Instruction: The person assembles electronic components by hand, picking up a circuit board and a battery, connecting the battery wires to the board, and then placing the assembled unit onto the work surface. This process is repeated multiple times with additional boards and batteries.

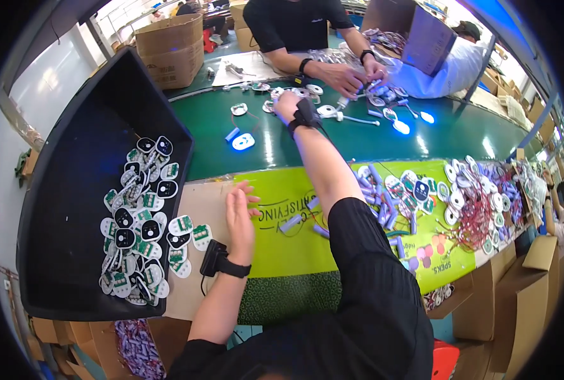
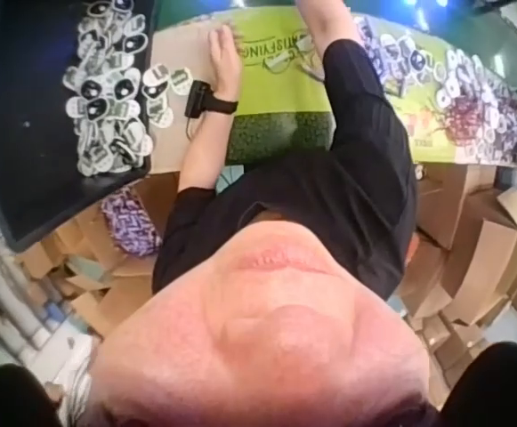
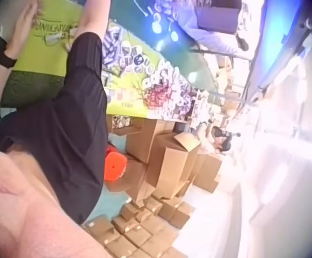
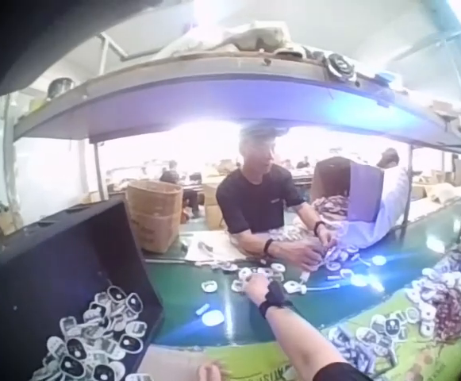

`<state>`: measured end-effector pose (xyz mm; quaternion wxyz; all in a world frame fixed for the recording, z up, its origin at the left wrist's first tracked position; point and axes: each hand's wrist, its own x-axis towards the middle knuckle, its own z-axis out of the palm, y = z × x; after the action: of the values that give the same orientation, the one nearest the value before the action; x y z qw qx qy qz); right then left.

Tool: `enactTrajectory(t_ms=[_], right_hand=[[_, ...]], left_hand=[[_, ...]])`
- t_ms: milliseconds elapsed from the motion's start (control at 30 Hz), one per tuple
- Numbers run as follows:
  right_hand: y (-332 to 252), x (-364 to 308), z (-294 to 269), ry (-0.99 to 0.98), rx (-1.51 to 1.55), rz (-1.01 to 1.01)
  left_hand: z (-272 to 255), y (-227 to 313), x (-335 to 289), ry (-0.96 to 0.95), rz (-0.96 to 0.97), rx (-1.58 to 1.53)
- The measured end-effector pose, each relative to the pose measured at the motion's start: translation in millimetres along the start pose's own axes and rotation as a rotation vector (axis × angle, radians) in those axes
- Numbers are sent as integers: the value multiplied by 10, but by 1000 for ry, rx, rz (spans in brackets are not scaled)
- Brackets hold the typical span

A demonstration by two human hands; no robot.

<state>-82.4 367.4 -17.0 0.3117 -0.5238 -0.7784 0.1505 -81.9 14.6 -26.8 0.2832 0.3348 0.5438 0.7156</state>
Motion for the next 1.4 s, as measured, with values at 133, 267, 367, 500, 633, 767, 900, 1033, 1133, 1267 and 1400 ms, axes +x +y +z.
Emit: enactTrajectory(t_ms=[133, 267, 367, 500, 633, 767, 900, 1033, 1133, 1267, 1400], right_hand=[[-114, 52, -176, -20, -318, 47], [172, 377, -99, -124, -342, 60], [-30, 496, -90, -316, -308, 93], [-136, 602, -36, -453, -326, 109], [-246, 631, -146, -437, -267, 213], [-248, 674, -92, -428, -240, 233], [-237, 695, 79, -377, -200, 200], [-24, 953, 76, -476, 168, 142], [-239, 858, 36, -483, 684, 281], [-347, 1306, 70, -449, 988, 515], [-497, 1527, 245, -314, 1260, 392]], left_hand=[[-24, 94, -75, -39, -52, -9], [59, 118, -107, -100, -141, -50], [35, 158, -110, -120, -182, -55], [44, 180, -118, -142, -240, -108], [20, 186, -78, -147, -317, -155], [24, 184, -65, -159, -366, -196], [13, 164, -76, -169, -367, -202], [15, 192, -63, -171, -373, -227], [-44, 179, -59, -141, -377, -229], [-6, 188, -53, -162, -392, -240], [-39, 220, -45, -148, -422, -263]])
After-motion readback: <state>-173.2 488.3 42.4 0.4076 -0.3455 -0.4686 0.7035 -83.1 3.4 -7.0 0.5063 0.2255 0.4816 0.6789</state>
